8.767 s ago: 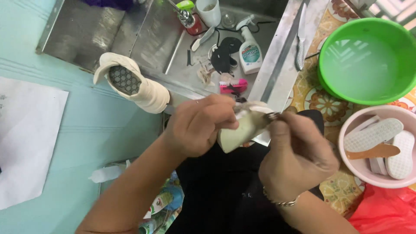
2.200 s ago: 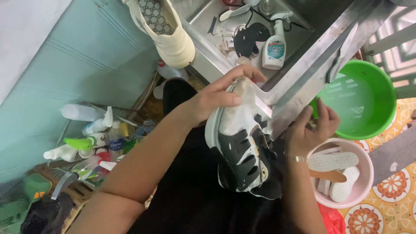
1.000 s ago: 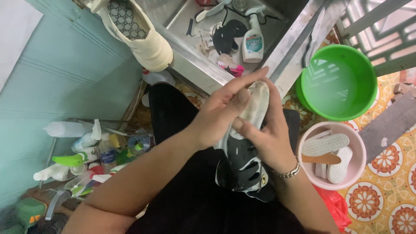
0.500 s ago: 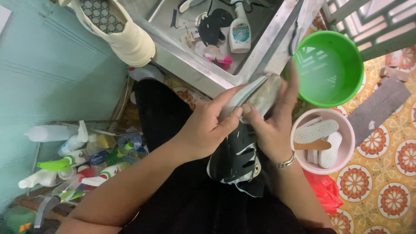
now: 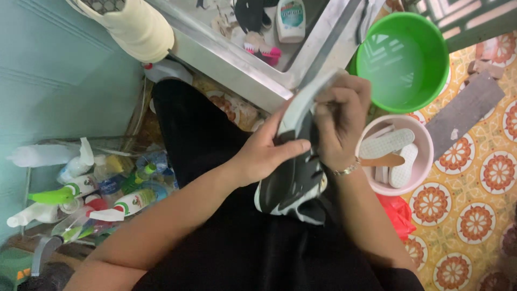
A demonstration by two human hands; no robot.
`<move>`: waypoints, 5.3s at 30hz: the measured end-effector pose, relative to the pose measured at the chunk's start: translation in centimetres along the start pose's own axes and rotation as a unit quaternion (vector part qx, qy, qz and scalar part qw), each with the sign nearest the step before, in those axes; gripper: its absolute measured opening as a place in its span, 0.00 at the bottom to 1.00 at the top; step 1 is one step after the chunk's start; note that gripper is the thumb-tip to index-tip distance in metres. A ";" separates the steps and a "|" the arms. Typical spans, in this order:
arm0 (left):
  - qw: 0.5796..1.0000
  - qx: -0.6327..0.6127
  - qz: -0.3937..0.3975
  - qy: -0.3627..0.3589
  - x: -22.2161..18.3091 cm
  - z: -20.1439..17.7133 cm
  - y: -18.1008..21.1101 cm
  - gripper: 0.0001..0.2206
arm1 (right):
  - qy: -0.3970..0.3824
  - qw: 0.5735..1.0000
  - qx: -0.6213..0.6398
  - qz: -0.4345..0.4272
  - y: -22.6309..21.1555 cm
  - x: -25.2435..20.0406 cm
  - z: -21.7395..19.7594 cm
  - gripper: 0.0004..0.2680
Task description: The person sits on the floor at a stainless steel sink and cleans sneakers by hand, scrubbing the midsoles and uppers with a small tool, working over the shoes on their lap. They handle the laces, pull out and reinsert an insole, and turn the shoes to clean different areas, with a green basin of water and cleaning supplies nearby.
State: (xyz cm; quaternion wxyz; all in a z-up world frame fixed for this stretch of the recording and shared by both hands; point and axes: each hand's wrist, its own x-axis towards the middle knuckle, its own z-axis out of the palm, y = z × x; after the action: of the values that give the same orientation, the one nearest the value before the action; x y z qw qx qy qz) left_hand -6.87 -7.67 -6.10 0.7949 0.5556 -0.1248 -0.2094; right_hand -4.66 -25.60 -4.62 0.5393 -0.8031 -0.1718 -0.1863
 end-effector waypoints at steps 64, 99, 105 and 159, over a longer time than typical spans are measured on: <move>0.850 -0.417 -0.270 0.175 -1.4 -6.1 -2.2 0.19 | -0.325 0.935 -0.121 -0.079 4.2 6.8 4.7 0.14; 0.927 0.070 -0.249 0.272 1.2 -3.6 0.5 0.11 | -0.343 0.927 -0.074 -0.135 7.5 6.1 4.2 0.07; 0.930 -0.011 -0.249 0.272 1.1 -3.9 -0.2 0.10 | -0.369 0.897 -0.118 -0.215 7.4 6.8 4.7 0.11; 0.965 0.110 -0.196 0.137 -1.6 -4.3 3.6 0.19 | -0.410 0.883 -0.019 -0.226 8.2 5.4 2.5 0.20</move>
State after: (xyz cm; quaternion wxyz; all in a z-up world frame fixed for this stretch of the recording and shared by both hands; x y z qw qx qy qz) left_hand -5.77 -2.28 -4.22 0.6819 0.6766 0.0746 -0.2679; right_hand 4.27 -25.80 -9.44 0.3489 -0.7570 -0.5511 0.0395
